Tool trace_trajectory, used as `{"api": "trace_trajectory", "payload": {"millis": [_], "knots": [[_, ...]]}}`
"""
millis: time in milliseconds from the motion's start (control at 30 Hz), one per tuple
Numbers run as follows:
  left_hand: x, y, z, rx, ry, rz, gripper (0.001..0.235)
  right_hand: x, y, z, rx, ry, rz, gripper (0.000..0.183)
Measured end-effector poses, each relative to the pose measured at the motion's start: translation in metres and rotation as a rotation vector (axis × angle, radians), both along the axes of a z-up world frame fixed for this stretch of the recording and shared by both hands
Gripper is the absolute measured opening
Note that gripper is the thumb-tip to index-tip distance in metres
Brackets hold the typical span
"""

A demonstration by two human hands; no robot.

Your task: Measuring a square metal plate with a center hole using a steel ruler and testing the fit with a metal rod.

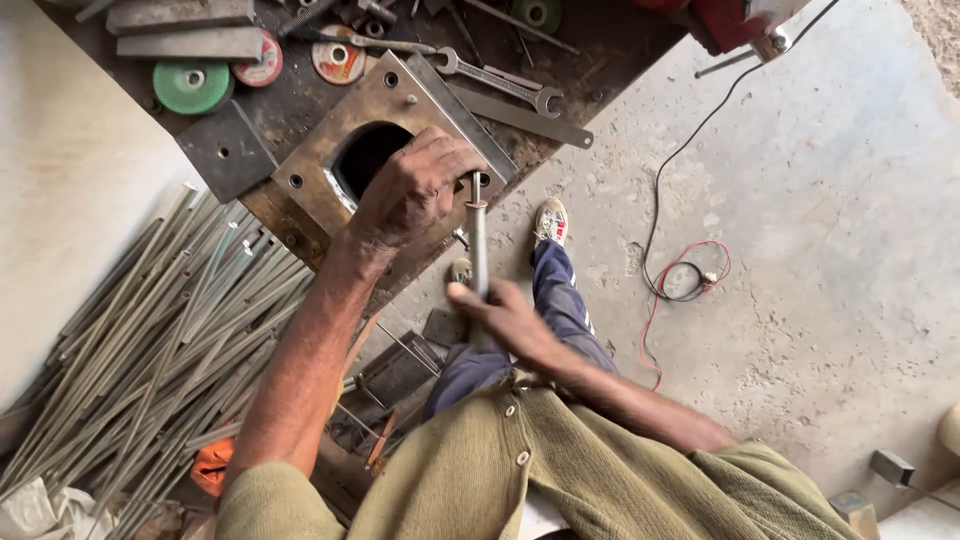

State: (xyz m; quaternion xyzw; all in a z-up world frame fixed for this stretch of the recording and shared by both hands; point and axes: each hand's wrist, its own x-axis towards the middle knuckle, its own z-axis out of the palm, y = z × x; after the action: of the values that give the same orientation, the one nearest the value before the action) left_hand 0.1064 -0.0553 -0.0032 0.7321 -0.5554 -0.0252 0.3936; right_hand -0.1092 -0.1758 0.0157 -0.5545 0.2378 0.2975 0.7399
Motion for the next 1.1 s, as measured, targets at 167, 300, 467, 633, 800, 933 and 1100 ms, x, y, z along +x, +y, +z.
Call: {"api": "trace_trajectory", "payload": {"millis": [167, 300, 467, 633, 800, 933, 1100], "knots": [[-0.008, 0.002, -0.010, 0.201, -0.089, 0.028, 0.024, 0.000, -0.104, -0.031, -0.605, -0.163, 0.241, 0.049], [-0.010, -0.012, -0.010, 0.484, 0.074, 0.100, 0.023, 0.050, -0.174, -0.002, -0.812, -0.399, 0.440, 0.049], [-0.009, -0.017, -0.011, 0.165, 0.060, 0.189, 0.016, 0.105, -0.207, -0.005, -0.953, -0.564, 0.648, 0.041], [-0.020, -0.017, -0.017, 0.196, 0.046, 0.252, 0.005, 0.117, -0.217, -0.015, -0.998, -0.919, 0.620, 0.033], [-0.030, -0.015, -0.009, 0.191, -0.092, 0.276, 0.012, 0.078, -0.189, 0.011, -1.292, -1.126, 0.616, 0.031], [-0.023, -0.014, 0.005, 0.078, -0.093, 0.163, 0.014, 0.019, -0.158, 0.001, -1.296, -0.875, 0.551, 0.033], [-0.018, -0.012, 0.008, 0.052, -0.148, 0.089, 0.024, -0.002, -0.129, 0.025, -1.214, -0.756, 0.440, 0.034]]}}
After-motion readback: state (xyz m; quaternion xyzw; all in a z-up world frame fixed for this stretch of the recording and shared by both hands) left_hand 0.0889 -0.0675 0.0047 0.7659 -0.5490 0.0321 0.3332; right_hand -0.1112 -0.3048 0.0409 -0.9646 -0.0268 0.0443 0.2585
